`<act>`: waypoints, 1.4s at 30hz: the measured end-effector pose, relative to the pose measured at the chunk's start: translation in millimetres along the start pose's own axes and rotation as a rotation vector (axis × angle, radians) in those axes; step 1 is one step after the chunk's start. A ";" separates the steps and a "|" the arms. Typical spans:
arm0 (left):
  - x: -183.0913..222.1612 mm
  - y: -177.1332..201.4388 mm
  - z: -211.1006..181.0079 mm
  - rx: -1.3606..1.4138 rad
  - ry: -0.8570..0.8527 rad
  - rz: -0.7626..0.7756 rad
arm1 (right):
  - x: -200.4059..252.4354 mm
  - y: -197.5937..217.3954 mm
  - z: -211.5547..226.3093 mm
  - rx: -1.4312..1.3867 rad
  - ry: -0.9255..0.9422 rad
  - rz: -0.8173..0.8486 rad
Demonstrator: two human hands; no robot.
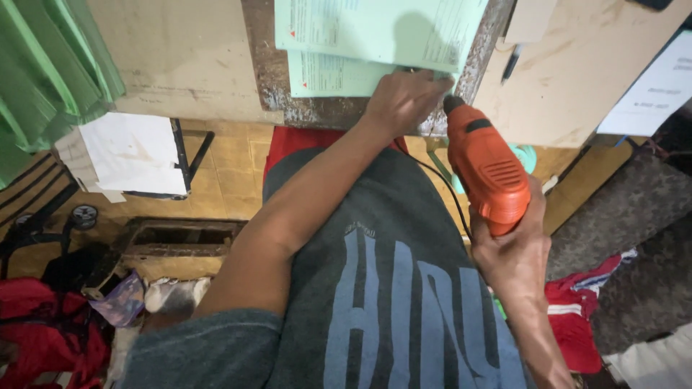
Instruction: The person stacks multiple sheets of paper on a board, aligns them, and then uses a power drill to make holes through the stack.
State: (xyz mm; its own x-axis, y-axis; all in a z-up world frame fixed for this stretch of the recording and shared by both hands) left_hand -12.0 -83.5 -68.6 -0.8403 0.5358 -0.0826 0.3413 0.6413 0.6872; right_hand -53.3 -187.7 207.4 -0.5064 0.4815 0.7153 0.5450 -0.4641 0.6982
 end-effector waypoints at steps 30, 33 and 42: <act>98.8 86.0 61.1 0.121 0.234 -0.192 | 56.1 -43.2 -15.4 -0.098 0.171 -0.101; 93.2 84.1 59.3 0.111 0.471 -0.028 | 53.2 -49.4 -16.3 -0.110 0.166 -0.101; 95.2 81.0 56.8 -0.004 0.426 -0.200 | 50.6 -56.3 -12.4 -0.102 0.220 -0.097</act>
State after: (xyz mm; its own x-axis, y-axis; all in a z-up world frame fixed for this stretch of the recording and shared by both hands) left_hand -40.5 50.6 -61.7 -0.9878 0.1278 0.0895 0.1540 0.7066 0.6906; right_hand -117.9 -146.4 204.7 -0.6924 0.3592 0.6257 0.4224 -0.5012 0.7552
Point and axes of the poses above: each hand's wrist, its own x-axis away from the middle knuckle, its own y-axis out of the back of the hand, z = x × y, the point moved 5 cm from there along -x, towards the middle knuckle, and after that the axes turned 10 degrees about -y, right-handed, at the moved point
